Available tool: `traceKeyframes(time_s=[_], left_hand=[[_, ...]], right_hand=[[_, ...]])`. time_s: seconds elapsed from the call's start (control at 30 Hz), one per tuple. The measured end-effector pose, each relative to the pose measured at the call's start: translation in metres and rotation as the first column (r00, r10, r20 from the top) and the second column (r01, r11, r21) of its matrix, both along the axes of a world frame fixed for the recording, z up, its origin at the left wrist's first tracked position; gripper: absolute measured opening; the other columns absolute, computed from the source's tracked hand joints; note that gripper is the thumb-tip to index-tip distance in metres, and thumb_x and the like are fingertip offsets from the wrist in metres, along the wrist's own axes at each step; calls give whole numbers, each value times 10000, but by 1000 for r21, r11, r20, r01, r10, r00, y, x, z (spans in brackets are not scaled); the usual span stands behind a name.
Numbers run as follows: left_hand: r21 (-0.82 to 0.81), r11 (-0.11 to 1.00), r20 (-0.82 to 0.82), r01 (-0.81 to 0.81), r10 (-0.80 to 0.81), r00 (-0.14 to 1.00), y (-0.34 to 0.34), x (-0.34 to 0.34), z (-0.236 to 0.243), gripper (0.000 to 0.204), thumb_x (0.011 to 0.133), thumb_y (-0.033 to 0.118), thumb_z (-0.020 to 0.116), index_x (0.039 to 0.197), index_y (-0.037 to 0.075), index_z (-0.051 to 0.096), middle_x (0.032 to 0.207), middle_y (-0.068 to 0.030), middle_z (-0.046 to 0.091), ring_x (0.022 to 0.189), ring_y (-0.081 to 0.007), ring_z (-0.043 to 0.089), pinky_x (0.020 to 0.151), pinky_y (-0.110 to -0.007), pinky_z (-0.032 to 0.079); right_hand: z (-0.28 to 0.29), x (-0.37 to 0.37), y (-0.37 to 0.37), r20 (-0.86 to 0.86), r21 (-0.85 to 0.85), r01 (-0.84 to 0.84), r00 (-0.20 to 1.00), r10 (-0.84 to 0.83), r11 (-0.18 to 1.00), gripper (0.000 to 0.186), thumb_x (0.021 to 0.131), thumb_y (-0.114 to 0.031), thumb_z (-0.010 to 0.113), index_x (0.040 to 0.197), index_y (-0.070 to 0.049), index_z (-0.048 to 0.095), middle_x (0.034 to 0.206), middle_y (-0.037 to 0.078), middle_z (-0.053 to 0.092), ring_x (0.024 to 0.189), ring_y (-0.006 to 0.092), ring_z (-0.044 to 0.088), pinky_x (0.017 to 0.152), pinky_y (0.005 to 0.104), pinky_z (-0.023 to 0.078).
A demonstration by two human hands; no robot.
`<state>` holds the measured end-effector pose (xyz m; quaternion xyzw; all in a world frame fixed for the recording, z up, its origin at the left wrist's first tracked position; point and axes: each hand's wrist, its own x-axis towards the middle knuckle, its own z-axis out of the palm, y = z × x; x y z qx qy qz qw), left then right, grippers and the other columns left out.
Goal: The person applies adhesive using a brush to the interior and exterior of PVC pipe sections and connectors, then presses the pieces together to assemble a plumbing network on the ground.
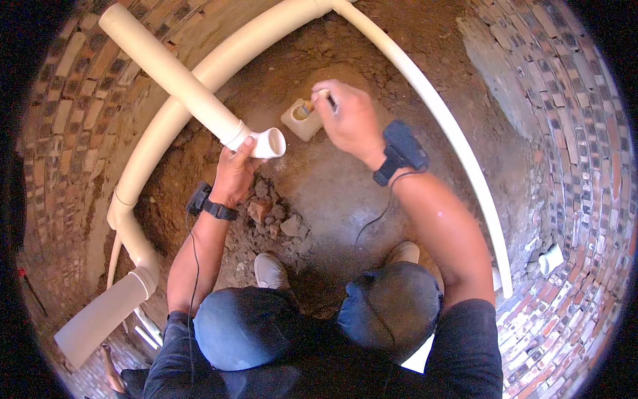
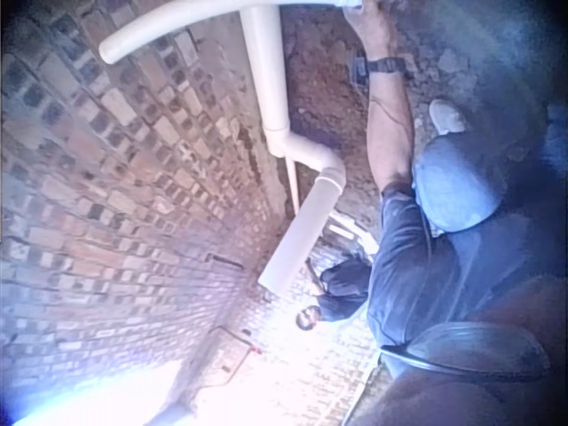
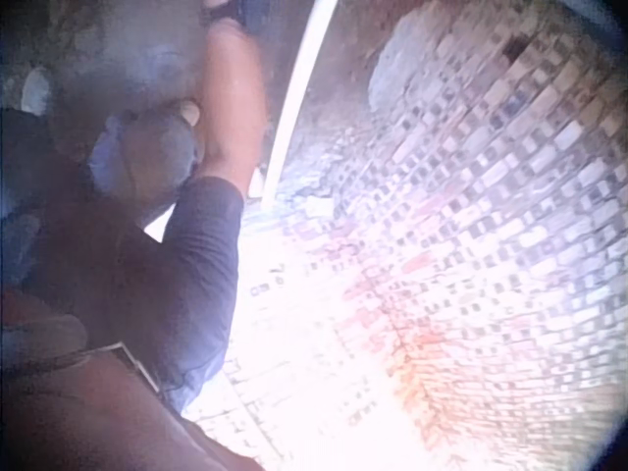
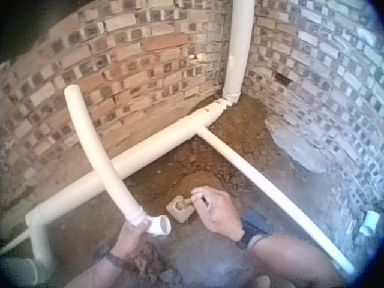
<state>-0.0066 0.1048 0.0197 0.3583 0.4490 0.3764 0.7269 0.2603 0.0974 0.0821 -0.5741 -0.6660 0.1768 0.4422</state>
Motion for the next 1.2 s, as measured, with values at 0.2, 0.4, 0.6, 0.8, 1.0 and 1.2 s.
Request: traceKeyframes(time_s=[0.2,0.4,0.6,0.8,1.0,1.2], left_hand=[[31,999,16,29,-29,999,4,0,-2,384,968,343,708,1209,82,562,1137,-37,661,1024,-162,661,828,-343,578],[35,999,70,-4,2,998,3,4,8,423,961,288,721,1232,32,520,1160,-90,648,1052,-207,673,847,-383,604],[66,997,73,29,-33,997,4,6,18,431,963,306,715,1260,65,517,1210,-66,625,1133,-204,638,980,-420,553],[85,992,83,89,-96,992,-4,12,30,481,958,288,719,1305,40,495,1232,-93,626,1172,-233,627,1007,-445,531],[149,987,83,58,-71,994,-7,18,45,479,949,270,731,1301,41,501,1215,-92,643,1160,-223,630,1022,-404,512],[200,976,58,82,-95,994,-19,12,57,468,939,271,743,1283,51,515,1214,-82,647,1134,-200,632,989,-369,514]], right_hand=[[4,0,-11,-58,-79,-23,998,18,997,194,988,-176,636,1077,-8,671,956,183,708,849,294,695,769,359,532],[8,17,-20,-87,-158,69,993,-84,985,190,972,-166,643,1059,0,676,901,168,707,816,254,687,732,355,528],[44,20,-58,-431,-242,25,893,-130,970,215,1035,-178,594,1163,-17,656,837,-5,598,734,63,527,656,231,448],[45,8,-70,-375,-178,-4,925,-65,984,171,1006,-143,629,1113,-21,681,771,-8,601,704,65,524,634,254,441],[63,14,-88,-496,-334,-36,857,-143,942,173,1011,-148,619,1101,-13,677,777,15,633,684,63,538,614,247,449],[71,2,-92,-676,-280,-57,720,-155,958,187,1021,-145,587,1120,-6,665,798,19,634,688,60,559,609,236,461]])
